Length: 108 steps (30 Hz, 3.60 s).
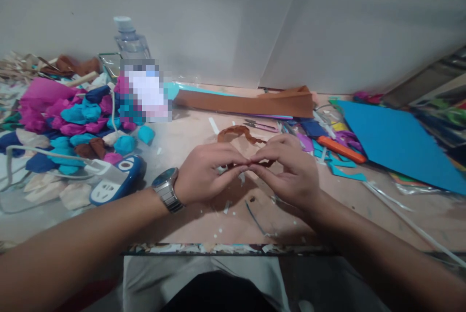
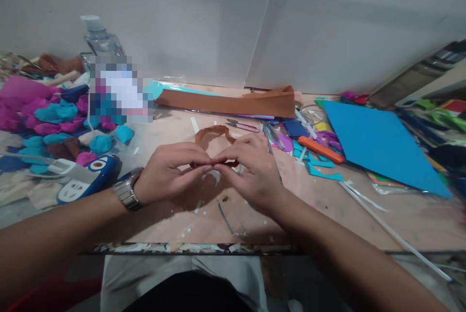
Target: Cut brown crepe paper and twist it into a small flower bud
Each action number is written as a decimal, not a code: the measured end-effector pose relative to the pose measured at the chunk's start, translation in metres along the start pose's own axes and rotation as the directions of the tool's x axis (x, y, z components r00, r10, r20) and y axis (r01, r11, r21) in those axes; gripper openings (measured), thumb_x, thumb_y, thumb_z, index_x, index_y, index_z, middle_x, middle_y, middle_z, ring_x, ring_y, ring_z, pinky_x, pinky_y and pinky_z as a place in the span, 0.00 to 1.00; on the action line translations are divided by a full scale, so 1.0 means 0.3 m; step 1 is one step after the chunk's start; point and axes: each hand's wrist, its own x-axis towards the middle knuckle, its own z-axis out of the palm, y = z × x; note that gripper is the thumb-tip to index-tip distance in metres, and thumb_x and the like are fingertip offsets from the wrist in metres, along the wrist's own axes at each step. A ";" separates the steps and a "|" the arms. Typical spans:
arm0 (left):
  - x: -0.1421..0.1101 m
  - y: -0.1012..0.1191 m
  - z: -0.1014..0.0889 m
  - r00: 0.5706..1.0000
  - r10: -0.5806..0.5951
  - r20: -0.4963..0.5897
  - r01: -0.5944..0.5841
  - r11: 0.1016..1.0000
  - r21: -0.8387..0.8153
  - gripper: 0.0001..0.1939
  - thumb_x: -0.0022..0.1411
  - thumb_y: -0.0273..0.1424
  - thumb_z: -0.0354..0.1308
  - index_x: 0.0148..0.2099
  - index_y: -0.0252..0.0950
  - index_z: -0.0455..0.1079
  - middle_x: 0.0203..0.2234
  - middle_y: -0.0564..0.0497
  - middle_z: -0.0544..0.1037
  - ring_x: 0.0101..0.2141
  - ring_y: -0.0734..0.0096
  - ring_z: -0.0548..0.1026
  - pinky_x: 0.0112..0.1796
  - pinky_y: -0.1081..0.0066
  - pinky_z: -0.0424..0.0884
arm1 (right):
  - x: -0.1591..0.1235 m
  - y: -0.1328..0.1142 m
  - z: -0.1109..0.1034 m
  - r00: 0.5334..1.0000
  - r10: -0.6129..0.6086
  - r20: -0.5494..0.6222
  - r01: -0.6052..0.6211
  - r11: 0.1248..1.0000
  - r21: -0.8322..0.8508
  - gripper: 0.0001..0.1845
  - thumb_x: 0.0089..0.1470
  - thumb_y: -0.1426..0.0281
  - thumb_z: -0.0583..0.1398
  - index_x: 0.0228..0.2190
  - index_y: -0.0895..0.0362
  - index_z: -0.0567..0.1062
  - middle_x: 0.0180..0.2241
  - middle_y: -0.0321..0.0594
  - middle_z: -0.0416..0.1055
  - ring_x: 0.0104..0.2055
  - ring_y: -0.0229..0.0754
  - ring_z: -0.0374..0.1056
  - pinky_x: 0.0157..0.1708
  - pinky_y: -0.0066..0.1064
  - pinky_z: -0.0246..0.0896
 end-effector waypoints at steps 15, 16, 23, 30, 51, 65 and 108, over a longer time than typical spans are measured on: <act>0.002 0.023 0.002 0.998 -0.049 0.040 0.049 0.999 0.009 0.08 0.71 0.31 0.56 0.42 0.35 0.75 0.32 0.50 0.80 0.32 0.71 0.75 0.37 0.70 0.70 | -0.002 -0.007 0.002 1.000 -0.014 0.019 0.014 1.000 0.014 0.05 0.58 0.69 0.70 0.37 0.49 0.81 0.32 0.35 0.80 0.41 0.47 0.70 0.44 0.42 0.65; 0.000 0.021 0.005 0.997 -0.066 0.039 0.066 0.998 -0.003 0.08 0.71 0.32 0.56 0.43 0.35 0.76 0.33 0.50 0.81 0.32 0.71 0.75 0.37 0.69 0.70 | -0.001 -0.004 0.003 1.000 -0.021 0.016 0.021 1.000 0.016 0.04 0.58 0.69 0.70 0.37 0.49 0.81 0.32 0.35 0.81 0.41 0.46 0.70 0.44 0.42 0.65; -0.003 0.010 0.018 0.984 -0.178 0.014 0.179 0.983 -0.043 0.10 0.71 0.32 0.58 0.44 0.34 0.80 0.35 0.49 0.85 0.33 0.71 0.78 0.37 0.70 0.72 | -0.004 0.015 0.010 0.999 -0.054 -0.002 0.054 0.999 0.002 0.05 0.57 0.70 0.71 0.35 0.49 0.81 0.32 0.34 0.82 0.40 0.47 0.73 0.47 0.46 0.64; -0.008 0.007 0.021 0.981 -0.195 0.017 0.195 0.979 -0.060 0.10 0.71 0.32 0.59 0.46 0.36 0.82 0.38 0.48 0.87 0.37 0.69 0.82 0.40 0.69 0.74 | -0.007 0.024 0.010 0.999 -0.031 0.021 0.031 0.999 -0.015 0.05 0.58 0.69 0.70 0.35 0.49 0.80 0.32 0.34 0.81 0.40 0.47 0.72 0.46 0.45 0.63; 0.001 0.015 0.021 0.945 -0.318 0.074 0.326 0.911 -0.253 0.10 0.71 0.31 0.59 0.41 0.32 0.80 0.29 0.51 0.83 0.30 0.77 0.78 0.34 0.78 0.71 | 0.000 0.010 0.005 1.000 -0.010 0.021 0.009 0.999 0.032 0.07 0.57 0.67 0.72 0.35 0.52 0.79 0.31 0.36 0.79 0.40 0.47 0.71 0.45 0.44 0.62; 0.000 -0.003 0.030 0.887 -0.440 0.141 0.453 0.766 -0.457 0.11 0.65 0.36 0.67 0.41 0.32 0.81 0.28 0.49 0.83 0.28 0.74 0.79 0.33 0.75 0.73 | -0.008 -0.002 0.010 0.994 -0.034 0.101 0.026 0.996 0.080 0.05 0.66 0.68 0.64 0.35 0.53 0.74 0.34 0.38 0.76 0.41 0.45 0.70 0.48 0.43 0.59; 0.000 0.024 0.026 0.973 -0.230 -0.013 0.222 0.952 -0.212 0.08 0.71 0.32 0.61 0.44 0.35 0.81 0.38 0.48 0.84 0.39 0.70 0.80 0.43 0.71 0.73 | -0.004 -0.002 0.003 1.000 0.023 0.003 -0.023 0.999 0.031 0.04 0.60 0.69 0.68 0.36 0.51 0.77 0.33 0.37 0.78 0.41 0.47 0.71 0.47 0.46 0.62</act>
